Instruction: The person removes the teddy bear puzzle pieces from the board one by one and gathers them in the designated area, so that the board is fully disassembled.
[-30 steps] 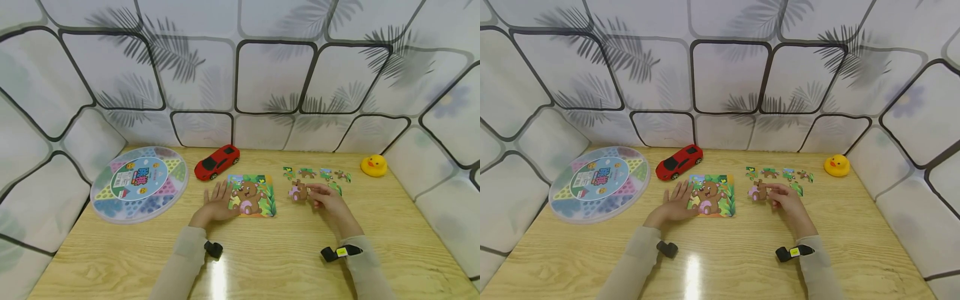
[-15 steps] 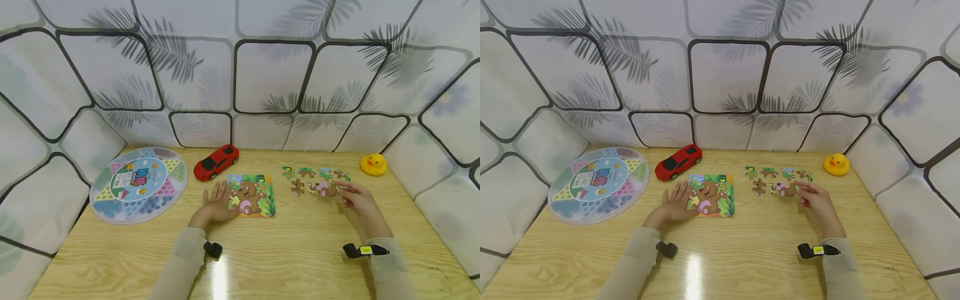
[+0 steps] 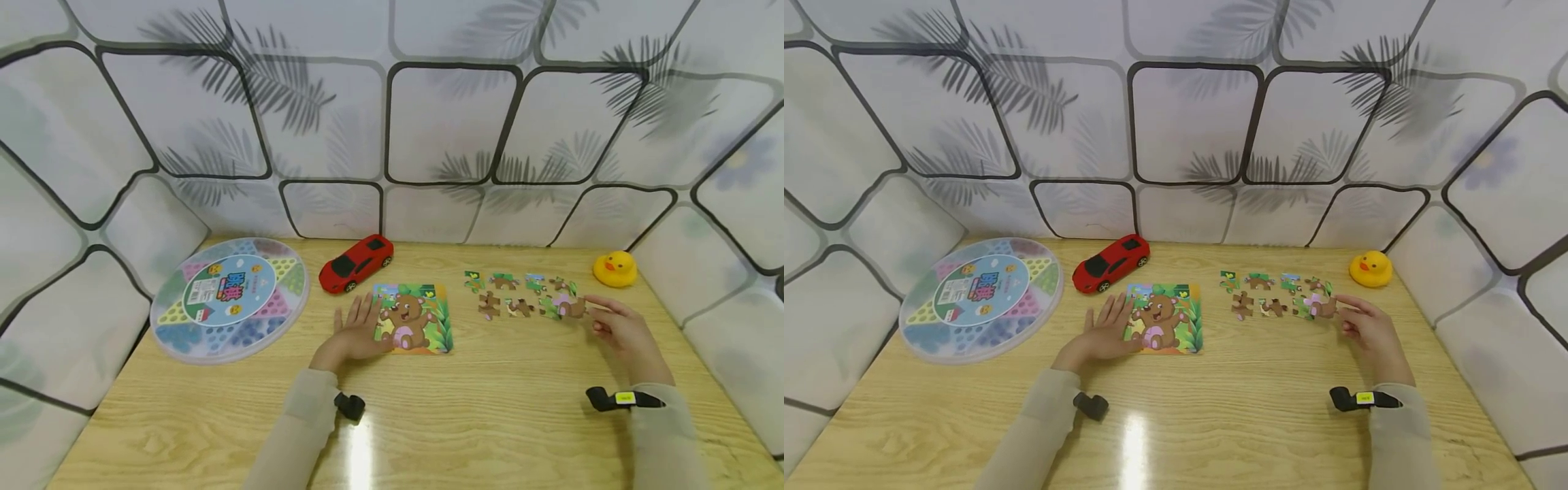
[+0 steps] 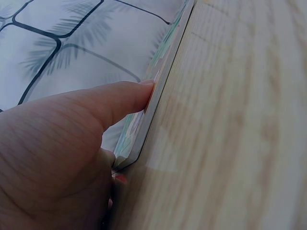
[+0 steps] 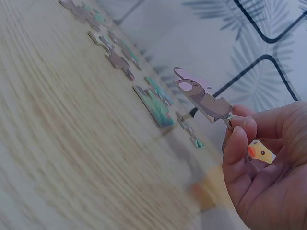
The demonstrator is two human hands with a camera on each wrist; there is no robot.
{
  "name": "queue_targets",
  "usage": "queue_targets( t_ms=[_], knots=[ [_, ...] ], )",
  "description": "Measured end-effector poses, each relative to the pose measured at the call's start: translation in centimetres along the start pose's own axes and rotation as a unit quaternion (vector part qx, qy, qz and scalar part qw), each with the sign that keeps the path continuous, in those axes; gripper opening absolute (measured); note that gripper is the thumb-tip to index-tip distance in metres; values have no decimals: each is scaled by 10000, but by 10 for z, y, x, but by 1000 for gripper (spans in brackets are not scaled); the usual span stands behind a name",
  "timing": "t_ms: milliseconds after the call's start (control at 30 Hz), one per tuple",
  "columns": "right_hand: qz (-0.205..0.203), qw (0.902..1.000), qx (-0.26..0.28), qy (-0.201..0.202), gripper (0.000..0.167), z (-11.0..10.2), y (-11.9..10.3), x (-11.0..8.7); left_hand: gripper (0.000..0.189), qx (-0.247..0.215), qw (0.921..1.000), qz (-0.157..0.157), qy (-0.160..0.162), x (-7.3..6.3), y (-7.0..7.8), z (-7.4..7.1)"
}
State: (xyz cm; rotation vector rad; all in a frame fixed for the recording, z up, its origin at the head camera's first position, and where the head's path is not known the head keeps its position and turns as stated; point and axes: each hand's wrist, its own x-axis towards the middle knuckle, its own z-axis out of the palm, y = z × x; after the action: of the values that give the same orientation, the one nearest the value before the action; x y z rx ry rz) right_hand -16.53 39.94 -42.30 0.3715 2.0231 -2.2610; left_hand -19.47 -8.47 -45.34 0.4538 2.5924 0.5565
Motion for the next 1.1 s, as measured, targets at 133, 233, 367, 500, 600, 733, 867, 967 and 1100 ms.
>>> queue_targets(
  t_ms=[133, 233, 367, 500, 600, 733, 867, 967, 1100],
  knots=[
    [164, 9998, -4, 84, 31, -8, -1, 1, 96, -41, 10000, 15, 85, 4, -2, 4],
    [259, 9995, -76, 145, 32, -14, 0, 3, 96, -57, 9999, 26, 115, 4, -2, 4],
    [361, 9989, -249, 187, 31, -23, 1, 5, 95, -56, 9999, 56, 98, 0, 2, 1],
    [476, 9982, -242, 255, 31, -29, 2, 6, 93, -62, 9998, 119, 139, -4, 4, -2],
    [518, 9980, -183, 327, 32, -32, 5, 7, 93, -36, 9999, 105, 124, -5, 4, -3],
    [385, 9985, -180, 349, 32, -32, 10, 9, 92, -66, 9998, 107, 131, -4, 3, -2],
    [293, 9984, -209, 447, 33, -31, 12, 13, 92, -93, 9998, 106, 151, -4, 3, -2],
    [367, 9975, -212, 559, 33, -31, 13, 15, 93, -85, 9998, 97, 147, -5, 4, -3],
    [435, 9971, -96, 618, 30, -32, 13, 15, 93, -79, 9998, 92, 130, -4, 3, -3]
  ],
)
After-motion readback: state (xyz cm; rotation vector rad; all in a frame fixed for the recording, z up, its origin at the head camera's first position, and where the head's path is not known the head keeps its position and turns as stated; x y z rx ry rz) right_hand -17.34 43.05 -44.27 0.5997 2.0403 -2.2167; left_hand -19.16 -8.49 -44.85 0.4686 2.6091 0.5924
